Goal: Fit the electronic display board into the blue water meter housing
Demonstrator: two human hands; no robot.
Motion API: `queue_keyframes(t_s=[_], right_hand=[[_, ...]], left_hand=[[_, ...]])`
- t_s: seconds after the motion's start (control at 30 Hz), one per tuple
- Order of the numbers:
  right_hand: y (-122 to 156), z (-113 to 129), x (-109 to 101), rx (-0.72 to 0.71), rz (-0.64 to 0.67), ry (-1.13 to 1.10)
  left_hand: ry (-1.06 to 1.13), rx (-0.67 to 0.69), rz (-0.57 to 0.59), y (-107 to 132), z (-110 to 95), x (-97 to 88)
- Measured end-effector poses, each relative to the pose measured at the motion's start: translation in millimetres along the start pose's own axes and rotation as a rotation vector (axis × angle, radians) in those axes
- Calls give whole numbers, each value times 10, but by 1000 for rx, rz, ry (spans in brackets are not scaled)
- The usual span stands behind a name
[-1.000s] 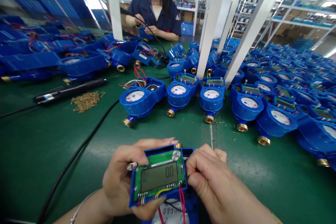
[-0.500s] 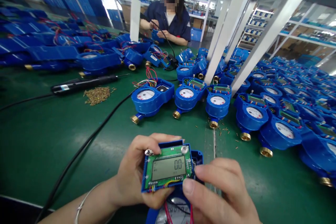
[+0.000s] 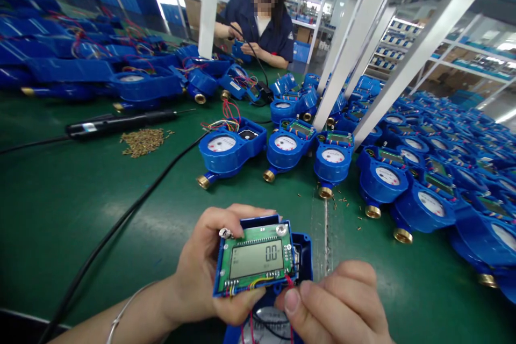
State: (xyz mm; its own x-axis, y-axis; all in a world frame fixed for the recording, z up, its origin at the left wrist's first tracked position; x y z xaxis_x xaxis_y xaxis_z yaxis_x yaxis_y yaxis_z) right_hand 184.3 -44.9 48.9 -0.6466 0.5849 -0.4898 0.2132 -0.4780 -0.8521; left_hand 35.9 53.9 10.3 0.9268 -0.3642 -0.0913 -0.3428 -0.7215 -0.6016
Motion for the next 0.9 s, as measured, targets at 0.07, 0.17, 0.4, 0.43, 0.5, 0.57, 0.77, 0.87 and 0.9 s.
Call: queue_keyframes(t_s=[0.07,0.17,0.4,0.43,0.5,0.57,0.77,0.87,0.9], right_hand=[[46,-27,52,-36,29,-21],[110,-83,138,-56,127,-20],[27,-178,163,121,254,-278],[33,-197,158,177,254,-352],[78,-269,101,321,129,-479],[187,-358,29,493,-72,-547],[476,-224,215,705,196,-295],[491,-82,243,669,221,-95],[490,-53,248,682,209,-74]], left_hand=[[3,-9,-13,-5,8,-3],[15,-28,-35,-18,30,-18],[7,-74,-26,-43,64,-22],[4,-72,-21,-45,62,-21],[2,-74,-13,-46,59,-19],[9,-83,-9,-45,62,-22],[23,-82,-1,-33,53,-12],[34,-72,-18,-28,48,-10],[34,-65,-27,-30,43,-12]])
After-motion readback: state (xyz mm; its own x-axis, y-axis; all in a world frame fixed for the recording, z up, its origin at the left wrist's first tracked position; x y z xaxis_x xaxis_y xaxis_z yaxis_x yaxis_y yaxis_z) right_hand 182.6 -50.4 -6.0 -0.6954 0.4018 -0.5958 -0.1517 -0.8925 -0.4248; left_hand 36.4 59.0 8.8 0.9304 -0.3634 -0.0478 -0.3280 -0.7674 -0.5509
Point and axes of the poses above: each hand's wrist, its own y-axis away from the middle knuckle, its own x-axis out of the palm, z = x × y, the point moved 6 cm from there along -y, towards the middle knuckle, and after that the axes turned 6 degrees about -y, right-handed, at the moved point
